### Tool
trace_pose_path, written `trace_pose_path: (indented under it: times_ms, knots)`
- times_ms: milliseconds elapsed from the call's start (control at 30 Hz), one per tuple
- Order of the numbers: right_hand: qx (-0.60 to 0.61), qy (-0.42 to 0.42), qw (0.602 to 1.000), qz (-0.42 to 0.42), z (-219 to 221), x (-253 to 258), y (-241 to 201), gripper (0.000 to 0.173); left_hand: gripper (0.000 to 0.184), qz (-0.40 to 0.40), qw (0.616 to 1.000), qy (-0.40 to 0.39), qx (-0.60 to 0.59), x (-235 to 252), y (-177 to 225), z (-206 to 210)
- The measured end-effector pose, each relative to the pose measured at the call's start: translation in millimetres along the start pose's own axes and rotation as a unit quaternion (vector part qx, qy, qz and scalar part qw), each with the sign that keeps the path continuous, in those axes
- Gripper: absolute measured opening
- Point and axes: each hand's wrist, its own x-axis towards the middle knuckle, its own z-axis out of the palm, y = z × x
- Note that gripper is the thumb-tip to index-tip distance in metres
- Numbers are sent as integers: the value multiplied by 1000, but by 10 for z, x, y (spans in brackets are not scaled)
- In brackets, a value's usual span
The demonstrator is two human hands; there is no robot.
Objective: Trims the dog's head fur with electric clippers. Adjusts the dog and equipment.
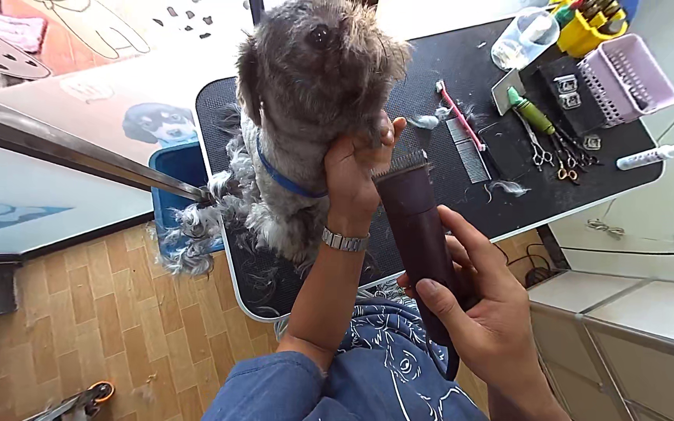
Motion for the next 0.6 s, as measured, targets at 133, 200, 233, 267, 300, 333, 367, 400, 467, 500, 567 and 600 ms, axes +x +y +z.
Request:
trace_pose_path:
  times_ms: [133, 200, 233, 267, 300, 333, 367, 400, 467, 500, 567, 600]
  knots:
    - [-1, -8, 1000, -8, 32, 12, 16, 64, 38, 13, 997, 49, -54, 34, 1, 141]
    - [4, -8, 1000, -5, 42, 29, 16, 65, 48, 2, 1000, 9, -7, -50, 20, 165]
    - [3, -9, 1000, -4, 43, 37, 6, 66, 50, -2, 1000, -3, 7, -84, 22, 175]
    - [1, -10, 1000, -5, 43, 46, -10, 66, 51, -4, 1000, -10, 17, -92, 16, 182]
    - [-1, -11, 1000, -6, 43, 55, -28, 66, 52, -3, 999, -19, 28, -84, 3, 171]
    - [-3, -12, 1000, -6, 46, 66, -45, 66, 52, 2, 999, -31, 36, -63, -18, 137]
    - [-5, -14, 1000, -5, 54, 81, -59, 67, 51, 11, 998, -48, 46, -31, -38, 87]
    - [-10, -16, 1000, -4, 67, 95, -73, 66, 50, 16, 996, -62, 54, -8, -43, 51]
    - [-34, -17, 999, -8, 98, 132, -93, 66, 46, 15, 997, -61, 49, 18, -19, 31]
    - [-50, -16, 999, -11, 112, 151, -106, 66, 44, 14, 998, -59, 35, 41, -8, 19]
    - [-76, -15, 997, -20, 140, 203, -132, 66, 41, 11, 999, -37, -27, 102, 24, 32]
    - [-85, -14, 996, -27, 156, 236, -147, 65, 39, 15, 997, -3, -77, 146, 38, 72]
